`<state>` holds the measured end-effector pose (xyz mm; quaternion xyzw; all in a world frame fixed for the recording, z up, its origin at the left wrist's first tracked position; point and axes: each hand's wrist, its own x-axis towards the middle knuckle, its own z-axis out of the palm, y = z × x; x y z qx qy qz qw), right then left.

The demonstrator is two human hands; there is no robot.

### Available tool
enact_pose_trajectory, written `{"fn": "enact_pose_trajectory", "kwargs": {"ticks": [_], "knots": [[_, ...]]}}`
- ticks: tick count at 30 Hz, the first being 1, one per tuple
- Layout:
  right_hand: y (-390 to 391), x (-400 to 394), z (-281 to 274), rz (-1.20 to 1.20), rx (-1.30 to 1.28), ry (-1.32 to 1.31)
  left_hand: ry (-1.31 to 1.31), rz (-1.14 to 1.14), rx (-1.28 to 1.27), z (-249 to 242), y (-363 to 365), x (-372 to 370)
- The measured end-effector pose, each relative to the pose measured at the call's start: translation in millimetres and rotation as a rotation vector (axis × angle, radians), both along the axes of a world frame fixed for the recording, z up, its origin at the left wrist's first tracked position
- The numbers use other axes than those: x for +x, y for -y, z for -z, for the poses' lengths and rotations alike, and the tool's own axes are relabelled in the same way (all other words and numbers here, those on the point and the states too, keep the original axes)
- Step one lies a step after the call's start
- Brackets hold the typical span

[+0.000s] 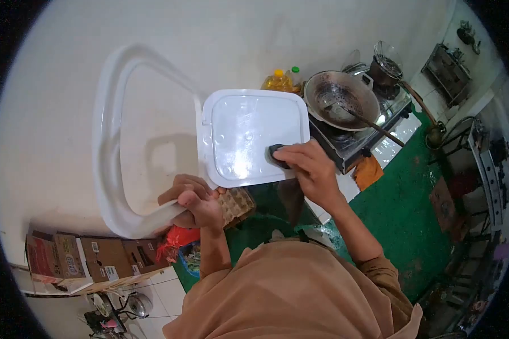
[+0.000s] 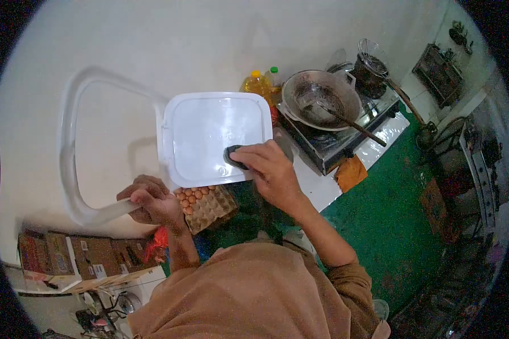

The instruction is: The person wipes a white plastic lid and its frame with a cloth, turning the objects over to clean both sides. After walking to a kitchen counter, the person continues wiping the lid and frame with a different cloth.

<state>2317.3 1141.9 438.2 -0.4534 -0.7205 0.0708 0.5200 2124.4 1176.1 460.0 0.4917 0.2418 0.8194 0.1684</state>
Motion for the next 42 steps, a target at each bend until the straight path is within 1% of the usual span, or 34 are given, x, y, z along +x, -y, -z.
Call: {"fn": "enact_pose_trajectory", "kwargs": {"ticks": [1, 3, 4, 5, 6, 8, 10, 12, 13, 15, 18, 19, 21, 26, 31, 34, 37, 39, 42], "knots": [[4.1, 1.2, -1.5, -0.003, -0.005, -0.001, -0.001, -0.003, -0.005, 2.6, -2.0, -1.2], [12.8, 1.8, -6.3, 0.112, 0.128, 0.015, -0.065, -0.011, 0.046, 9.7, -7.2, -3.7], [17.1, -1.5, -8.6, 0.127, 0.180, 0.076, -0.065, -0.010, 0.046, 9.3, -7.1, -2.9], [21.0, -6.3, -10.3, 0.130, 0.178, 0.077, -0.052, 0.018, 0.044, 8.6, -6.2, -1.5], [24.2, -12.0, -11.8, 0.108, 0.219, 0.141, -0.039, 0.048, 0.042, 8.5, -5.6, 0.6], [23.5, -22.9, -6.3, 0.042, 0.298, 0.272, -0.053, 0.035, 0.081, 8.6, -7.8, 6.9], [23.1, -39.4, -3.6, 0.037, 0.317, 0.301, -0.067, 0.017, 0.122, 10.3, -7.6, 9.8], [20.0, -51.7, 1.5, 0.069, 0.354, 0.347, -0.156, 0.096, 0.171, 14.9, -5.7, 10.4], [21.0, -52.0, 0.8, 0.068, 0.356, 0.348, -0.155, 0.095, 0.172, 18.2, -4.0, 10.2], [21.6, -51.4, -2.7, 0.079, 0.317, 0.323, -0.064, 0.110, 0.130, 23.0, -1.3, 9.1], [28.3, -47.1, -3.0, 0.086, 0.303, 0.304, 0.002, 0.097, 0.111, 19.0, 2.9, 2.3], [29.1, -43.8, -1.3, 0.086, 0.303, 0.305, 0.002, 0.097, 0.111, 14.3, 5.0, 1.7], [28.2, -35.7, 4.5, 0.144, 0.351, 0.272, -0.001, -0.018, 0.109, 1.6, 8.7, -0.2], [30.7, -8.0, 15.1, 0.260, 0.352, 0.269, -0.003, -0.058, 0.148, -8.7, 8.5, -16.7], [33.8, 12.7, 15.2, 0.316, 0.344, 0.248, -0.010, -0.088, 0.158, -12.0, 8.0, -24.5], [33.7, 21.6, 13.4, 0.352, 0.308, 0.160, -0.008, -0.021, 0.181, -11.3, 7.5, -27.7], [30.9, 30.0, 8.3, 0.374, 0.309, 0.193, -0.038, 0.048, 0.200, -6.9, 6.8, -34.7], [27.9, 36.2, 5.4, 0.374, 0.299, 0.191, -0.066, 0.154, 0.217, -5.0, 6.9, -40.3], [22.7, 42.1, 0.4, 0.371, 0.305, 0.201, -0.069, 0.198, 0.225, -5.5, 9.8, -42.4]]}}
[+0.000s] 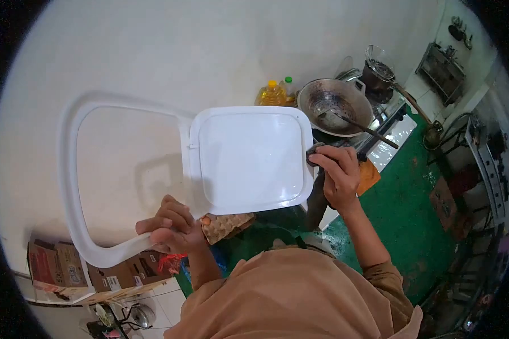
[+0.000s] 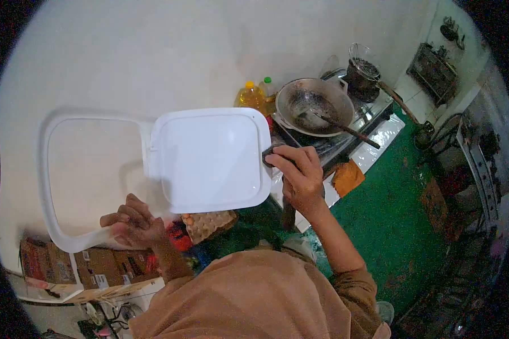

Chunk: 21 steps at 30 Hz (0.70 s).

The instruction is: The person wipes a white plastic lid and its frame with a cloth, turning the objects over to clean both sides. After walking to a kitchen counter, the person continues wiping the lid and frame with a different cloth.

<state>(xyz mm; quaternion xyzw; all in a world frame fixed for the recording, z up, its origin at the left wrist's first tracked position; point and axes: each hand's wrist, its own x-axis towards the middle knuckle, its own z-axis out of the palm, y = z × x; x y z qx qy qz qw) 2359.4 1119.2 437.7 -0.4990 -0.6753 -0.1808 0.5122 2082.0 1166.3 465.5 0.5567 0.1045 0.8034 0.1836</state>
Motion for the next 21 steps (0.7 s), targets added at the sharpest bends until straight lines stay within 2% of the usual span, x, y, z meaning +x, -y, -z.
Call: {"fn": "enact_pose_trajectory", "kwargs": {"ticks": [12, 18, 21], "knots": [[-29.3, 15.3, -14.1, -0.016, 0.071, 0.081, -0.129, 0.095, -0.041, -2.7, 4.8, -15.5], [-33.9, 13.5, -21.3, -0.207, -0.017, 0.116, -0.187, 0.135, 0.039, -3.8, 0.5, -21.3], [-33.3, 14.7, -25.2, -0.269, -0.067, 0.038, -0.211, 0.124, 0.007, -1.7, -5.1, -23.4]]}}
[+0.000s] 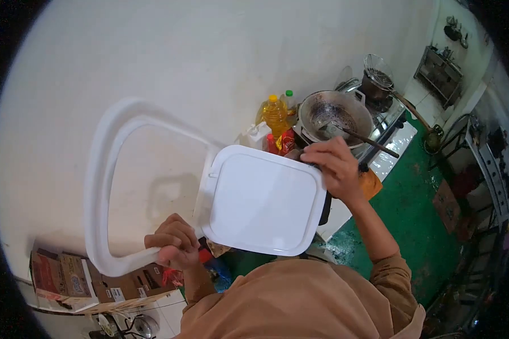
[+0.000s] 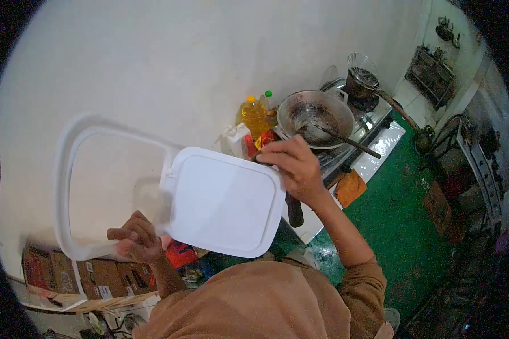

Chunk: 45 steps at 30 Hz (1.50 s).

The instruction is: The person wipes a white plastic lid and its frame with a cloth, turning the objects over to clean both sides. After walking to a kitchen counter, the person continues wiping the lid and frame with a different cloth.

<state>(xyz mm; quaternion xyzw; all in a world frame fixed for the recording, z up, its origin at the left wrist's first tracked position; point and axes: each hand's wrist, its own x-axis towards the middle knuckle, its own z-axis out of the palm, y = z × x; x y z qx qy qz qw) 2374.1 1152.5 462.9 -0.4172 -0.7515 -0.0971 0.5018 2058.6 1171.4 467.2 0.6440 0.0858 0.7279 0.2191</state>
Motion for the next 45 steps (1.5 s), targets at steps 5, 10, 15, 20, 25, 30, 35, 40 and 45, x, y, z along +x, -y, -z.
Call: {"fn": "enact_pose_trajectory", "kwargs": {"ticks": [5, 10, 15, 20, 25, 30, 35, 40, 45], "knots": [[-2.7, 0.4, -32.7, -0.020, -0.049, -0.194, 0.032, 0.054, -0.084, 3.2, -1.8, 3.1], [-21.0, -19.6, -66.7, -0.254, -0.078, 0.076, -0.013, 0.101, -0.075, 2.4, -0.6, 18.0], [-34.1, -28.6, -53.6, -0.265, -0.154, 0.236, -0.012, 0.060, -0.084, -0.6, 2.0, 19.3], [-19.9, -24.1, -52.1, -0.284, -0.163, 0.285, 0.061, 0.021, -0.103, 5.5, 4.3, 16.4], [-8.3, -17.9, -48.1, -0.254, -0.001, 0.338, 0.073, -0.009, -0.085, 0.7, 1.0, 12.0], [0.5, -4.5, -35.2, -0.201, 0.001, 0.373, 0.139, -0.070, -0.044, -6.3, -6.2, 2.7], [3.1, 0.7, -17.1, -0.136, -0.021, 0.286, 0.151, -0.092, -0.015, -11.2, -9.6, 1.0], [5.8, 4.2, 0.5, -0.085, -0.081, 0.213, 0.122, -0.143, 0.043, -13.8, -17.3, -8.2], [9.4, -10.0, 17.3, -0.069, -0.076, 0.010, 0.223, -0.153, 0.012, -18.2, -17.5, -3.6]]}}
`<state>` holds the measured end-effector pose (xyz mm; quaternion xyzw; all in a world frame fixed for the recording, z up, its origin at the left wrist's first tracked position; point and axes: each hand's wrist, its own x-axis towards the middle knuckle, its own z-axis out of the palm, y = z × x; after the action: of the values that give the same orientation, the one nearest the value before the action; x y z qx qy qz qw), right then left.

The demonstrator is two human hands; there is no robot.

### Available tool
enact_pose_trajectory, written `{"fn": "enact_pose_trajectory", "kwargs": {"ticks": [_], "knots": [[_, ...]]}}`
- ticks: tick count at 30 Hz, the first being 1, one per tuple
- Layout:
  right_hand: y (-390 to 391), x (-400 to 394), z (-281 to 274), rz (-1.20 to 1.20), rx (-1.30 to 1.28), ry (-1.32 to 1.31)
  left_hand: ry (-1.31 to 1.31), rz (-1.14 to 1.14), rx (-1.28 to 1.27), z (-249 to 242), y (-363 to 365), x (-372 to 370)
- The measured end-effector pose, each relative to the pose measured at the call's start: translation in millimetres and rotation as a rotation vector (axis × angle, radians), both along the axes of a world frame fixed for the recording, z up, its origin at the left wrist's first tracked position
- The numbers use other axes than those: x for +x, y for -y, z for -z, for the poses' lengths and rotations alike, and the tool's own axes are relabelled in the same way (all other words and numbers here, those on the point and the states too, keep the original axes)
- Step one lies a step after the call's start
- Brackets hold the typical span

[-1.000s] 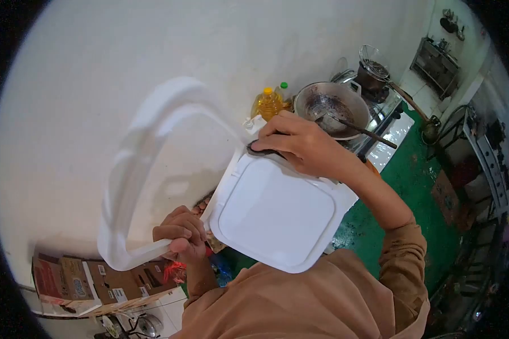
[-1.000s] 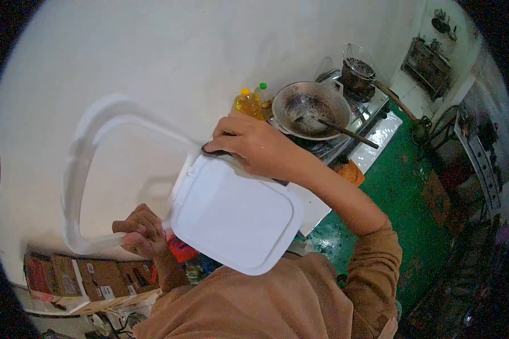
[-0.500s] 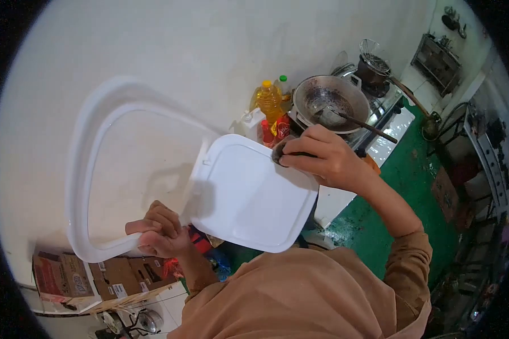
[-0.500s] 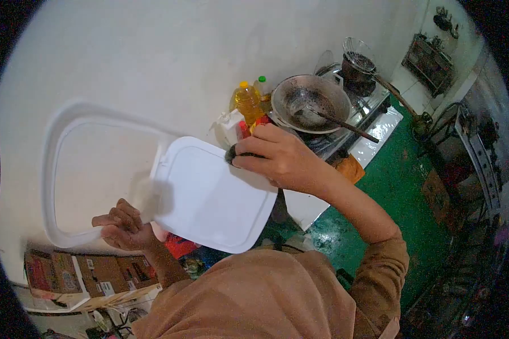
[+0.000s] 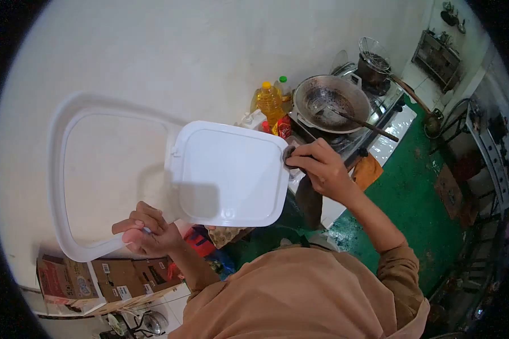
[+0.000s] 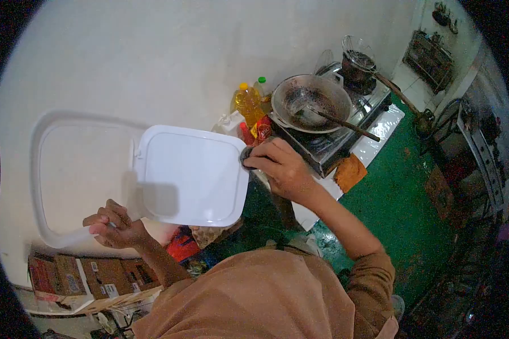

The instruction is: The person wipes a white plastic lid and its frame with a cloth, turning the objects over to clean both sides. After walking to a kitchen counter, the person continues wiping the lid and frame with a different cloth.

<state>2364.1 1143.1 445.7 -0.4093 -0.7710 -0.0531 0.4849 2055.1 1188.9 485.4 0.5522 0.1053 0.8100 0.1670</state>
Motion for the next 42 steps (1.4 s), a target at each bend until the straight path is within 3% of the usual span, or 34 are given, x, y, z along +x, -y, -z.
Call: {"fn": "enact_pose_trajectory", "kwargs": {"ticks": [7, 8, 9, 15, 17, 19, 22, 25, 27, 29, 30, 32, 42], "knots": [[12.0, -38.0, 32.8, 0.165, 0.007, -0.105, 0.072, -0.110, -0.052, -6.6, 1.8, 12.5], [13.0, -43.2, 36.2, 0.174, -0.009, -0.114, 0.054, -0.216, -0.083, -8.3, 0.9, 14.9], [15.3, -46.3, 37.8, 0.172, -0.005, -0.114, 0.038, -0.322, -0.111, -9.3, 1.1, 17.2], [28.4, -70.7, 52.9, 0.103, -0.055, -0.142, 0.049, -0.430, -0.128, 0.3, -5.1, 24.9], [32.9, -72.3, 55.9, 0.066, -0.149, -0.173, -0.026, -0.406, -0.109, 16.7, -14.9, 26.3], [35.3, -66.1, 61.5, -0.324, -0.526, -0.384, -0.102, -0.388, -0.090, 26.1, -16.6, 25.2], [28.2, -32.6, 47.5, -0.188, -0.654, -0.512, -0.067, -0.290, -0.130, 28.7, -17.6, 28.9], [4.5, -11.2, 2.5, 0.054, -0.237, -0.439, -0.135, -0.291, -0.094, 31.7, -14.1, 32.9], [-12.4, -9.6, -21.9, 0.100, -0.158, -0.416, -0.127, -0.261, -0.104, 28.9, -9.7, 41.8], [-28.6, -11.3, -34.9, 0.170, 0.107, -0.038, -0.123, -0.230, -0.122, 27.2, -4.9, 47.5], [-35.3, -11.3, -33.6, 0.174, 0.101, -0.038, -0.138, -0.220, -0.090, 27.3, -2.8, 49.0], [-50.1, -11.9, -21.6, 0.185, 0.095, 0.263, -0.149, -0.215, -0.058, 22.4, -0.4, 49.3], [-13.2, -44.9, 34.3, 0.012, -0.075, 0.245, -0.028, -0.283, -0.048, 13.6, 4.6, 35.7]]}}
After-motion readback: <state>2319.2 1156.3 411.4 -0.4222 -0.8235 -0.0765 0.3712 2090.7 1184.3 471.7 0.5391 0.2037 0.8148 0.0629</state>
